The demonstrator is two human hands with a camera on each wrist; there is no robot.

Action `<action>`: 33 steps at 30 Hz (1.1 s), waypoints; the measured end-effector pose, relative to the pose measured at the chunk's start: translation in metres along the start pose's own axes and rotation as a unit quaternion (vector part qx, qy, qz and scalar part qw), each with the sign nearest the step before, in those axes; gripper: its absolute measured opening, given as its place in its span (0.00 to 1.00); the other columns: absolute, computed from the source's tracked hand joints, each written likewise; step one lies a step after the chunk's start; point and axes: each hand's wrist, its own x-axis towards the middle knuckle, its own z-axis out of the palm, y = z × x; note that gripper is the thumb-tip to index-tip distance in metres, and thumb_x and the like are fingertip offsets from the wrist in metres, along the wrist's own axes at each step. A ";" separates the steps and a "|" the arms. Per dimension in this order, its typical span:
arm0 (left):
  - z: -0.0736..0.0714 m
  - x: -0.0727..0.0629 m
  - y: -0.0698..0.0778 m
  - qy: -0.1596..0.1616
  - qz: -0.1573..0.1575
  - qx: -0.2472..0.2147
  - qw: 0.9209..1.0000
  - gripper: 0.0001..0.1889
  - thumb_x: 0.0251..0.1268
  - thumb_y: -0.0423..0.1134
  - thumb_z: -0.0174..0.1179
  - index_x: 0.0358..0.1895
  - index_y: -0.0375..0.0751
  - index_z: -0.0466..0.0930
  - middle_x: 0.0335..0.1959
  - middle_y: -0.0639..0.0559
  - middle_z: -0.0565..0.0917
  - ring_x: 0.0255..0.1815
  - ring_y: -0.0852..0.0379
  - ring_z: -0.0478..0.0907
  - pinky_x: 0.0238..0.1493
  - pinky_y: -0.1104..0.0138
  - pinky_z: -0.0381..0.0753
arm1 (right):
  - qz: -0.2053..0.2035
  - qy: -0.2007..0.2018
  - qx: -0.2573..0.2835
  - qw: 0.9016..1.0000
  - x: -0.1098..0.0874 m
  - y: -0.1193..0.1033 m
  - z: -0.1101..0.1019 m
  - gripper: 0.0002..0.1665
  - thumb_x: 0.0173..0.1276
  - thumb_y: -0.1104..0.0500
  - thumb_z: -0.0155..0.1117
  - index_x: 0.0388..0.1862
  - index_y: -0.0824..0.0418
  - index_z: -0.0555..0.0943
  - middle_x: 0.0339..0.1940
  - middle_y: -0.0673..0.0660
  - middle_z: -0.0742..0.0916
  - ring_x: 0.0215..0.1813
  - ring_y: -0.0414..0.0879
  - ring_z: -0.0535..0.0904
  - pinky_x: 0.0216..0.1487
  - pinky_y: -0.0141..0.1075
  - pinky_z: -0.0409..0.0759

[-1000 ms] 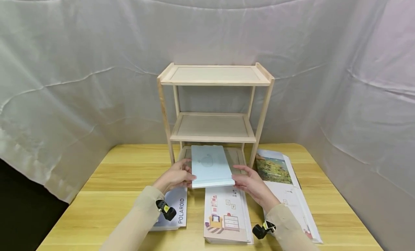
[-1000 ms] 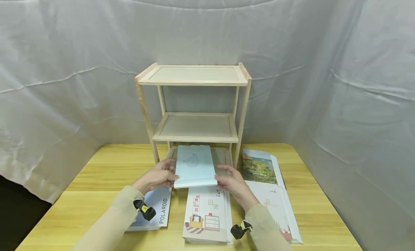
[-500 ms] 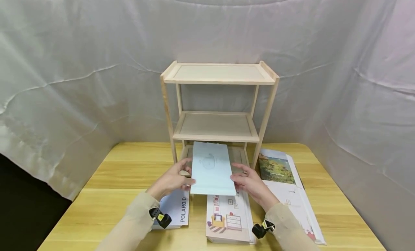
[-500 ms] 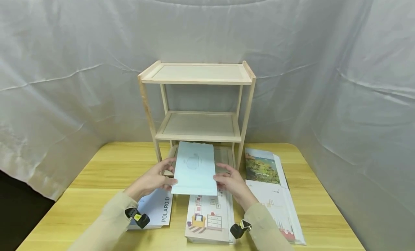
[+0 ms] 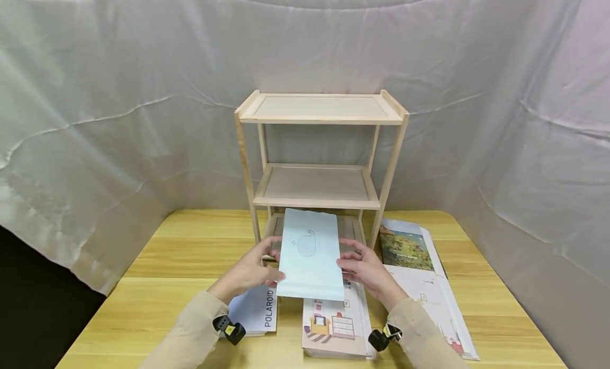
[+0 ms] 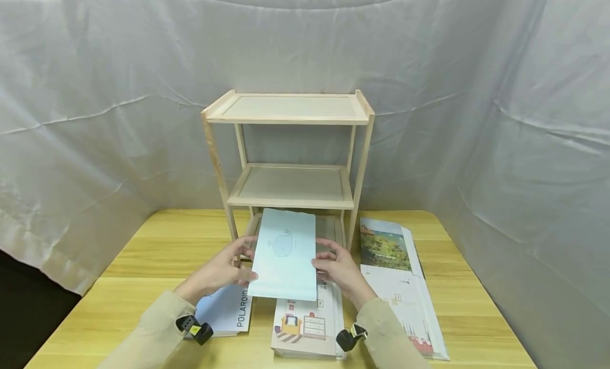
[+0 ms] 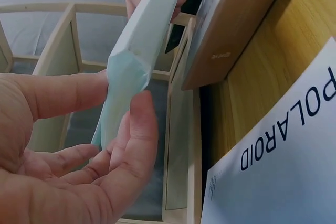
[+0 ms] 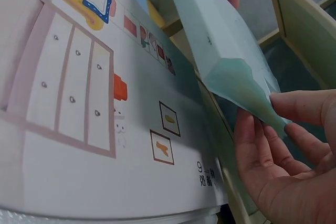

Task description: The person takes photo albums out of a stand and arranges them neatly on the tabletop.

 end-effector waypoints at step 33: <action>-0.021 -0.009 -0.019 -0.014 -0.065 -0.093 0.993 0.40 0.75 0.33 0.64 0.82 0.29 0.52 0.44 0.47 0.80 0.37 0.56 0.81 0.44 0.62 0.91 | -0.035 -0.069 -0.017 0.997 -0.002 0.009 0.010 0.41 0.74 0.67 0.70 0.82 0.61 0.66 0.50 0.57 0.84 0.46 0.48 0.87 0.49 0.42 0.91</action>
